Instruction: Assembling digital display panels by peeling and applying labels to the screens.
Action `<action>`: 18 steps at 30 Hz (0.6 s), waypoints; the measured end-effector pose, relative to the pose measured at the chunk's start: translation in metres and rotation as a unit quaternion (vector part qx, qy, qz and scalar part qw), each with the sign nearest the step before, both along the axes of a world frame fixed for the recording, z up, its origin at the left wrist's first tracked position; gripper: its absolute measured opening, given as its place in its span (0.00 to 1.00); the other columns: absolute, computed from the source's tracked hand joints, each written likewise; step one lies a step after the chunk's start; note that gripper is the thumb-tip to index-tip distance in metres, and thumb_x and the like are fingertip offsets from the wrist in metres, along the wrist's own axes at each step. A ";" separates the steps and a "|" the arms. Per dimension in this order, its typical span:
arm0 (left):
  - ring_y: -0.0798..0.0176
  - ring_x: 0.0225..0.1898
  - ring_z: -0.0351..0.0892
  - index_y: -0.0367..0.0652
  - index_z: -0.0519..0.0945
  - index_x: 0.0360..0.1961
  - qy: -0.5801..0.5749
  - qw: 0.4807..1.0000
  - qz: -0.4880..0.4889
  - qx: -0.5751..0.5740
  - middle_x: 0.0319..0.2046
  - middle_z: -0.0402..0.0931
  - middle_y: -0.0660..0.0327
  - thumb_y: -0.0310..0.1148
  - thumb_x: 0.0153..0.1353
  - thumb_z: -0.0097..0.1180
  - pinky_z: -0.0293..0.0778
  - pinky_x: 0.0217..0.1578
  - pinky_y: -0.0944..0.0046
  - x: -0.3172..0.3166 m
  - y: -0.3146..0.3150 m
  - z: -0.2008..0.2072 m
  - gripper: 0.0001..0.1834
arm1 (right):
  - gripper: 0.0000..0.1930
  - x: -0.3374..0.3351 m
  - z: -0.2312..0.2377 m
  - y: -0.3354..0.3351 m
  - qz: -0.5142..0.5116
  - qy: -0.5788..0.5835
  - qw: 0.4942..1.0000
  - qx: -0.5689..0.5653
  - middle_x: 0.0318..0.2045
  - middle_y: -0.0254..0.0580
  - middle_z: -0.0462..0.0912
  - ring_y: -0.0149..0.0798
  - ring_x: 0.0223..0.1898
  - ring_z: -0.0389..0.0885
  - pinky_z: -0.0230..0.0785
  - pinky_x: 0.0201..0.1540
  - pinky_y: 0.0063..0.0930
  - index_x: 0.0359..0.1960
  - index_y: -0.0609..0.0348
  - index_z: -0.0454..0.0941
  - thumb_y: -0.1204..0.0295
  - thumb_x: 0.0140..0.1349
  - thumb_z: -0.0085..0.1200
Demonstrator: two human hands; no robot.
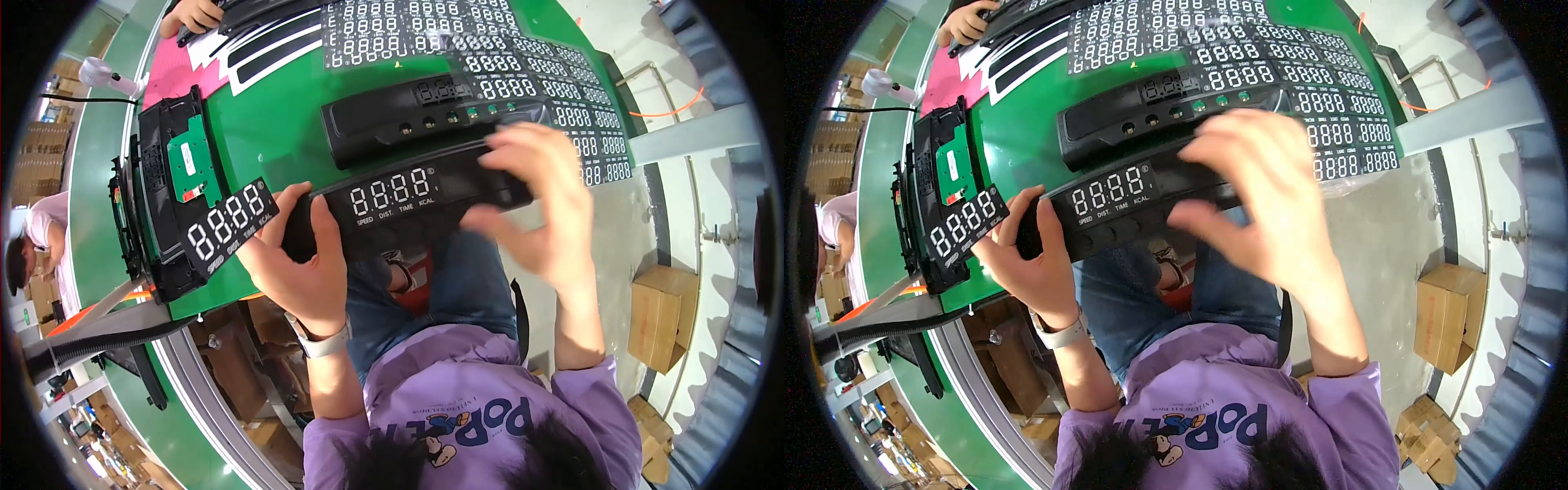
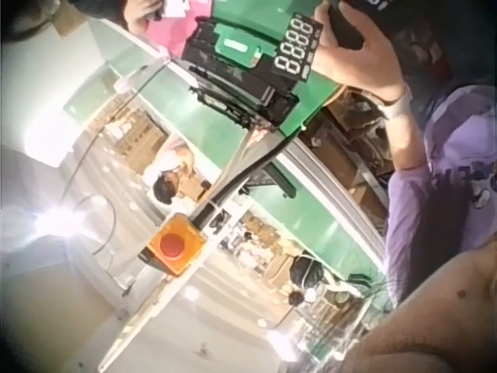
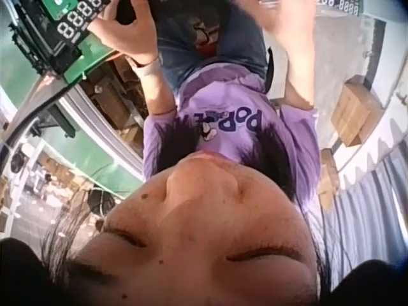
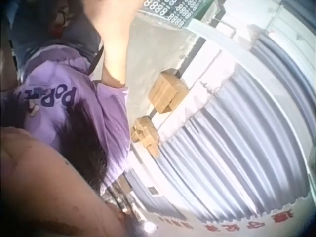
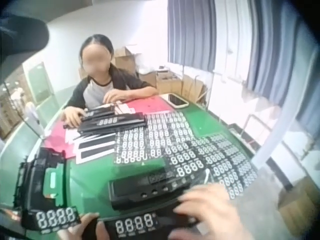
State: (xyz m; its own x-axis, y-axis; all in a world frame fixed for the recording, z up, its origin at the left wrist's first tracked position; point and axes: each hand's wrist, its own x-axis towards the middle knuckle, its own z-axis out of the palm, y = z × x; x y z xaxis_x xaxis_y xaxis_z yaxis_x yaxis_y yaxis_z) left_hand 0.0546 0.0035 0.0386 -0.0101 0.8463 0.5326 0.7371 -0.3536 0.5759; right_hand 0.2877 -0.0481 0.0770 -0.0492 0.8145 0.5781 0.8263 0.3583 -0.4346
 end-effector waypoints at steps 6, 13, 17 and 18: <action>0.51 0.54 0.77 0.38 0.83 0.48 -0.062 0.995 -0.047 0.058 0.46 0.83 0.53 0.27 0.52 0.70 0.68 0.57 0.55 -0.009 -0.002 -0.002 0.20 | 0.34 0.005 -0.002 0.009 0.092 -0.101 0.986 -0.098 0.54 0.45 0.75 0.53 0.65 0.68 0.60 0.66 0.53 0.50 0.53 0.77 0.70 0.34 0.74; 0.49 0.62 0.72 0.37 0.76 0.58 0.001 0.978 -0.209 0.007 0.55 0.78 0.55 0.23 0.37 0.78 0.68 0.62 0.54 -0.040 -0.014 0.002 0.41 | 0.23 0.011 0.025 0.020 0.115 -0.058 0.990 -0.054 0.39 0.43 0.84 0.49 0.50 0.83 0.75 0.50 0.39 0.34 0.58 0.75 0.74 0.31 0.69; 0.51 0.50 0.78 0.36 0.75 0.56 -0.064 0.983 -0.164 0.053 0.47 0.81 0.54 0.25 0.42 0.77 0.72 0.54 0.57 -0.041 0.003 -0.003 0.36 | 0.20 0.015 0.037 0.031 0.118 -0.037 0.989 -0.082 0.30 0.45 0.85 0.47 0.33 0.86 0.77 0.38 0.34 0.34 0.61 0.83 0.69 0.36 0.70; 0.54 0.48 0.79 0.35 0.74 0.54 -0.079 0.981 -0.170 0.039 0.45 0.80 0.54 0.25 0.44 0.76 0.72 0.53 0.58 -0.043 0.007 -0.001 0.34 | 0.20 0.021 0.037 0.036 0.114 -0.019 0.991 -0.072 0.30 0.45 0.86 0.47 0.32 0.86 0.77 0.38 0.33 0.35 0.62 0.84 0.68 0.37 0.70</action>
